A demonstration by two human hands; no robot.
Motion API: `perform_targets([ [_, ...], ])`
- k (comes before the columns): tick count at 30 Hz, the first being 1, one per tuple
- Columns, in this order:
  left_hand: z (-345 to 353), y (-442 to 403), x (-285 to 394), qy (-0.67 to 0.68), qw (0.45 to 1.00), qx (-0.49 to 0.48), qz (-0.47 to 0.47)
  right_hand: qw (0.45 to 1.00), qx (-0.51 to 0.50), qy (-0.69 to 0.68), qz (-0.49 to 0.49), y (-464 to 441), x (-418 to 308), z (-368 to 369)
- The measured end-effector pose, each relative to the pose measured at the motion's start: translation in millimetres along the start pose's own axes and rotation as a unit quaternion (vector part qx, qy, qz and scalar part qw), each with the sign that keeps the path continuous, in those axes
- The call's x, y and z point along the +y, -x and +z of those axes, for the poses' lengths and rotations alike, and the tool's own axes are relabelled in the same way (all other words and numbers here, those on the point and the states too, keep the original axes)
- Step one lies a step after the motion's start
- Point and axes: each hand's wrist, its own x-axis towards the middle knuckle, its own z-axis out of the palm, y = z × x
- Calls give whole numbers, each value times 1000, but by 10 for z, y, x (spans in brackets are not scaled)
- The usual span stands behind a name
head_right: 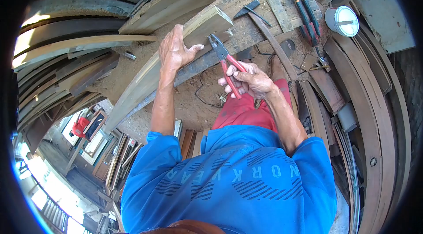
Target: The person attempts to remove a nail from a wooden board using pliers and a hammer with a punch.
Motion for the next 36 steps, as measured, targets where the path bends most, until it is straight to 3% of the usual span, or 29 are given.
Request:
perform_targets([
  [12,6,7,12,-2,1000,4,-1,991,70,110,10,-12,-31,148],
  [15,7,3,7,0,1000,12,3,999,24,34,0,5,-32,105],
  [23,11,25,17,-1,1000,12,3,999,36,16,-7,-31,33,102],
  [32,65,-9,45,-25,999,43,-4,988,107,110,-24,-83,98,140],
  [36,184,13,15,-24,994,101,24,985,109,130,-20,-67,34,222],
])
